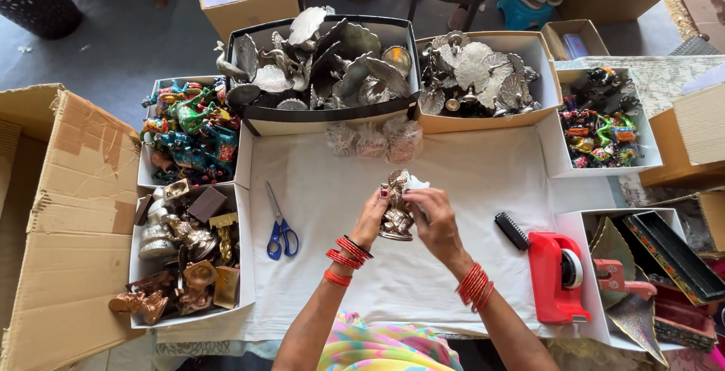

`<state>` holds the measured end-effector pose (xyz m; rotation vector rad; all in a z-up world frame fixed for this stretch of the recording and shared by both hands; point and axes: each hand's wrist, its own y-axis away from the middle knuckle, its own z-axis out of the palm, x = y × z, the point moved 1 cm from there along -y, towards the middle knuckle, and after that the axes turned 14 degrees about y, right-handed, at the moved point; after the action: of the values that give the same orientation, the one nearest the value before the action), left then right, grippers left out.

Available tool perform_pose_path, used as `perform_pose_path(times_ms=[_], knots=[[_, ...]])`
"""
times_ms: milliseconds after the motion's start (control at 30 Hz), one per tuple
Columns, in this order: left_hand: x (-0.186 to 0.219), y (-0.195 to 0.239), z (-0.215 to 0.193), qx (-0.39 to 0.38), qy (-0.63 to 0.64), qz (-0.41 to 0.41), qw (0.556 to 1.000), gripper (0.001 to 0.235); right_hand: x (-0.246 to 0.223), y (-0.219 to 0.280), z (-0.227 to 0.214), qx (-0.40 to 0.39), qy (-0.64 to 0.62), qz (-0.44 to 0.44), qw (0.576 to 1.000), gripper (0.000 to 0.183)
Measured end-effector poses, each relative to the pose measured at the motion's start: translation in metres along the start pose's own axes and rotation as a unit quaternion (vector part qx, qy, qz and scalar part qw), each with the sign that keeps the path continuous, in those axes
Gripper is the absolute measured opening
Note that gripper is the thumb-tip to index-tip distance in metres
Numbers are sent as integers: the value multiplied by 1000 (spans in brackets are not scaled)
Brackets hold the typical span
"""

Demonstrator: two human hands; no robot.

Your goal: The person holds a small silver figurine in their left hand and wipes it with a white cloth held in their right hand. They rotate the figurine to clean different sides while standing at a table filled with boxes of various decorative items.

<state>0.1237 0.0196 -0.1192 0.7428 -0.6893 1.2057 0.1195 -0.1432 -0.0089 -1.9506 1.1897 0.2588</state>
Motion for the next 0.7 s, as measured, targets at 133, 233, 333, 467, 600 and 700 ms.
perform_pose_path(times_ms=[133, 233, 333, 467, 600, 700], knots=[[-5, 5, 4, 23, 1, -14, 1000, 48, 21, 3, 6, -1, 54, -70, 996, 21], [6, 7, 15, 34, -47, -2, 998, 47, 38, 1, 14, -13, 21, -9, 1000, 17], [15, 6, 15, 34, -63, 0, 997, 47, 37, 3, 18, -25, -19, 47, 998, 17], [19, 6, 8, 38, -87, 17, 995, 47, 16, 1, 5, -4, 36, -82, 996, 22], [5, 0, -5, 42, -61, 33, 997, 47, 13, 10, 10, -22, 74, -162, 984, 22], [-5, -4, -13, 38, 2, 35, 999, 46, 30, 12, 22, -28, 51, -136, 989, 21]])
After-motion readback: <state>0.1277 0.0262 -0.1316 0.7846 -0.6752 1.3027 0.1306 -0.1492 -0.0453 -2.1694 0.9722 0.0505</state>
